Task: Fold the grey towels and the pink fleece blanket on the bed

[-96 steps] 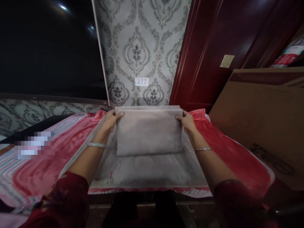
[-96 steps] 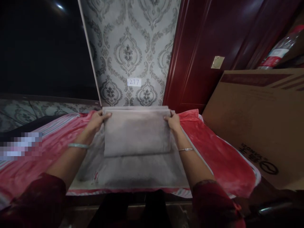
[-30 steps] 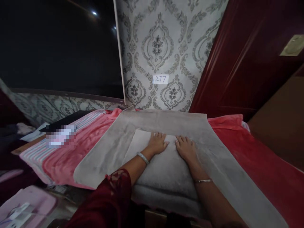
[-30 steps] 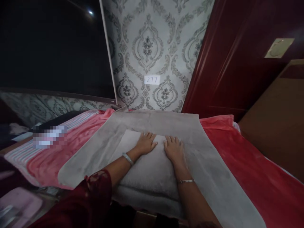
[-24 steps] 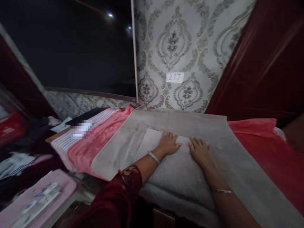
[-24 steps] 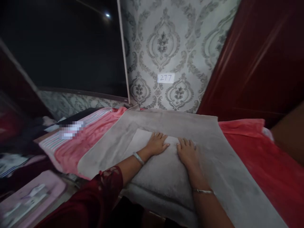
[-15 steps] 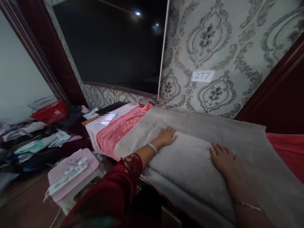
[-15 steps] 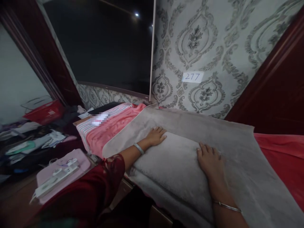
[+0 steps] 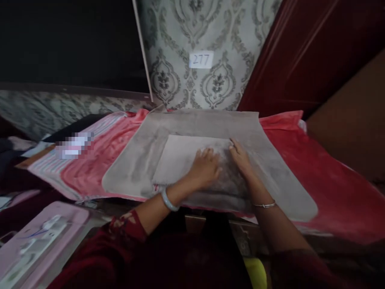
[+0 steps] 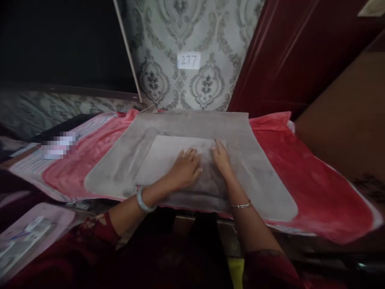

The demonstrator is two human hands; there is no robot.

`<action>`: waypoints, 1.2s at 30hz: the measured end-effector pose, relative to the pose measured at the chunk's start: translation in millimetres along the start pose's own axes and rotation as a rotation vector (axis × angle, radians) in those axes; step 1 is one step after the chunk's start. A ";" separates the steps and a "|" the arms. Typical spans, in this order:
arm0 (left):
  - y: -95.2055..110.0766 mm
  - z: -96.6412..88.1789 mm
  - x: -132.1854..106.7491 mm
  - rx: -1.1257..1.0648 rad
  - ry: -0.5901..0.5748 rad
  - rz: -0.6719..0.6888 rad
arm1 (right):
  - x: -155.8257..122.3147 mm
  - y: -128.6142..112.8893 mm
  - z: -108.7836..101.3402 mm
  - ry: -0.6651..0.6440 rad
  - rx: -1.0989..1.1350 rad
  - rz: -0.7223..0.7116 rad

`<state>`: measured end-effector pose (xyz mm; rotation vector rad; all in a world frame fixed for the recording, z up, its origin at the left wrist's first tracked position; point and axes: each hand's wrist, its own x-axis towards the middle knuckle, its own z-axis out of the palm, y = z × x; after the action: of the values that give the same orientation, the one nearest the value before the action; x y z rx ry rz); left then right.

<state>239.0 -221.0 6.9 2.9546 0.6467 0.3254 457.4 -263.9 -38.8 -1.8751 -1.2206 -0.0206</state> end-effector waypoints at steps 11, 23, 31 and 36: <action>11.6 30.7 -26.4 0.059 -0.059 -0.039 | -44.7 -3.0 9.7 0.024 -0.004 0.008; -104.5 -11.7 -117.9 0.202 0.025 -0.443 | -41.5 -1.7 12.5 0.050 0.043 -0.013; -55.2 -18.7 -49.9 0.080 0.061 -0.143 | -73.8 -34.4 -20.4 -0.006 -0.239 -0.030; -27.0 15.1 -21.1 0.045 0.004 -0.008 | -94.9 -41.2 -24.1 -0.263 -0.473 0.077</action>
<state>212.9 -206.3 -15.5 2.9937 0.6755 0.3204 387.4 -343.8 -39.0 -2.3939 -1.4087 -0.0227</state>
